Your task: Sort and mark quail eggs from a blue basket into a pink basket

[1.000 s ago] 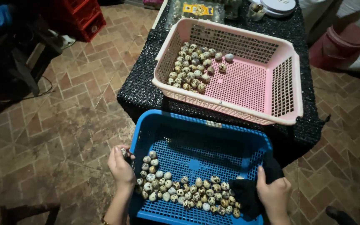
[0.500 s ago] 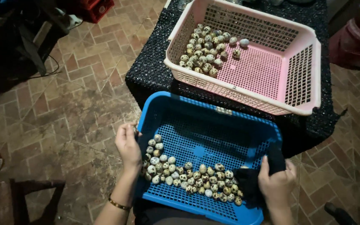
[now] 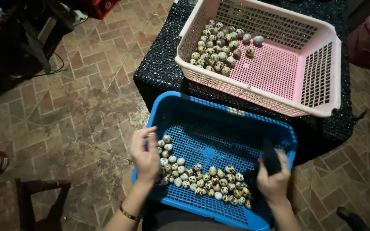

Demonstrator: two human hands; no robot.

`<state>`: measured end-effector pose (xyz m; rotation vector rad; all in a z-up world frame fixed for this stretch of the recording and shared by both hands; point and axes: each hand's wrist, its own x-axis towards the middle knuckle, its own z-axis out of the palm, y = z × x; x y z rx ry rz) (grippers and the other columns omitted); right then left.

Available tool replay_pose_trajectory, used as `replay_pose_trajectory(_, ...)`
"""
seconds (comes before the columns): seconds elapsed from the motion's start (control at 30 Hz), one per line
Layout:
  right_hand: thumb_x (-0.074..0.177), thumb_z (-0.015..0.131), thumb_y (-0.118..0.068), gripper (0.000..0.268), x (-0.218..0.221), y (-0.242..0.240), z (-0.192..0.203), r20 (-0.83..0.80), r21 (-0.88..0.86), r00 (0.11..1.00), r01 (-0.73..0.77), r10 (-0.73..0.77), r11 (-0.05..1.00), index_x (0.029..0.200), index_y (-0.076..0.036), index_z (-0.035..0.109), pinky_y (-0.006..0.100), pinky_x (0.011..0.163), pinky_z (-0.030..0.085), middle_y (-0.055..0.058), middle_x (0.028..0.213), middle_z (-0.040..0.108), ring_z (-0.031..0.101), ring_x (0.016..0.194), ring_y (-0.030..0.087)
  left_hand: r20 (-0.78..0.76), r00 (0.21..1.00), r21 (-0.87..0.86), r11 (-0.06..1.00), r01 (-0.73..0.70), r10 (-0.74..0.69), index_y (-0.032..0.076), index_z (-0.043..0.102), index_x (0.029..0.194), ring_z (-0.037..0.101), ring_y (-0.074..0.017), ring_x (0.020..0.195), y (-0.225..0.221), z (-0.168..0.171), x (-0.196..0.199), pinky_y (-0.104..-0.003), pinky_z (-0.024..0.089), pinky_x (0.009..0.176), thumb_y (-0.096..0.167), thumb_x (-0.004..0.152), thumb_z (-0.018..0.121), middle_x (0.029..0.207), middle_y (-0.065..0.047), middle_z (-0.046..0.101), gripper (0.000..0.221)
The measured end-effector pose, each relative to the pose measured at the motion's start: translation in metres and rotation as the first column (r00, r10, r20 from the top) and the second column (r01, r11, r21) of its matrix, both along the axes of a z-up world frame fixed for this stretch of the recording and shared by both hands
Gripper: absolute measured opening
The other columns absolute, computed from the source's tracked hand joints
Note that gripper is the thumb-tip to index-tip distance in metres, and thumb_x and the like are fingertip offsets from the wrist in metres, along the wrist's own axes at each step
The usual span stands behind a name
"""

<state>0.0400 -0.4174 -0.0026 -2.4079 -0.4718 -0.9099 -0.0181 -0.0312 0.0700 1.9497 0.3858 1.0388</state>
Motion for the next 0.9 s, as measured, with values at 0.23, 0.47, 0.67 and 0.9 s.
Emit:
replay_pose_trajectory(0.23,0.072,0.065,0.005,0.079,-0.011,0.085,0.059,-0.743,0.332,0.526,-0.248,0.415,0.910,0.149,0.002,0.046,0.029,0.087,0.050,0.019,0.125,0.068,0.067,0.102,0.025,0.229,0.817,-0.729,0.462,0.504,-0.530,0.002,0.067,0.122,0.072,-0.0191,0.098,-0.064,0.004,0.015,-0.032,0.061,0.091,0.007,0.092,0.072,0.110,-0.014,0.075,0.031)
replay_pose_trajectory(0.47,0.081,0.067,-0.015,0.047,0.013,0.118,0.045,-0.584,0.222,0.680,-0.390,0.443,0.893,0.127,-0.006,0.069,0.039,0.081,0.061,0.011,0.100,0.079,0.077,0.089,0.032,0.280,0.810,-0.740,0.422,0.524,-0.515,-0.003,0.076,0.113,0.074,-0.0192,0.098,-0.101,0.004,0.027,-0.035,0.064,0.085,-0.002,0.088,0.077,0.111,-0.017,0.078,0.025)
replay_pose_trajectory(0.67,0.078,0.071,-0.007,0.052,-0.010,0.134,0.083,-0.701,0.206,0.621,-0.296,0.352,0.933,0.130,-0.006,0.062,0.040,0.056,0.049,0.016,0.084,0.074,0.064,0.055,0.030,0.287,0.786,-0.747,0.385,0.542,-0.548,-0.001,0.071,0.121,0.071,-0.0201,0.110,-0.089,0.013,0.031,-0.032,0.059,0.099,0.006,0.094,0.068,0.125,-0.016,0.074,0.028)
replay_pose_trajectory(0.9,0.076,0.052,0.003,0.044,-0.012,0.129,0.089,-0.503,0.231,0.683,-0.484,0.530,0.844,0.119,-0.002,0.059,0.038,0.065,0.049,0.014,0.091,0.063,0.060,0.068,0.032,0.321,0.811,-0.820,0.286,0.497,-0.488,0.000,0.072,0.123,0.068,-0.0151,0.100,-0.107,-0.008,0.026,-0.027,0.054,0.093,0.012,0.092,0.072,0.113,-0.011,0.075,0.033)
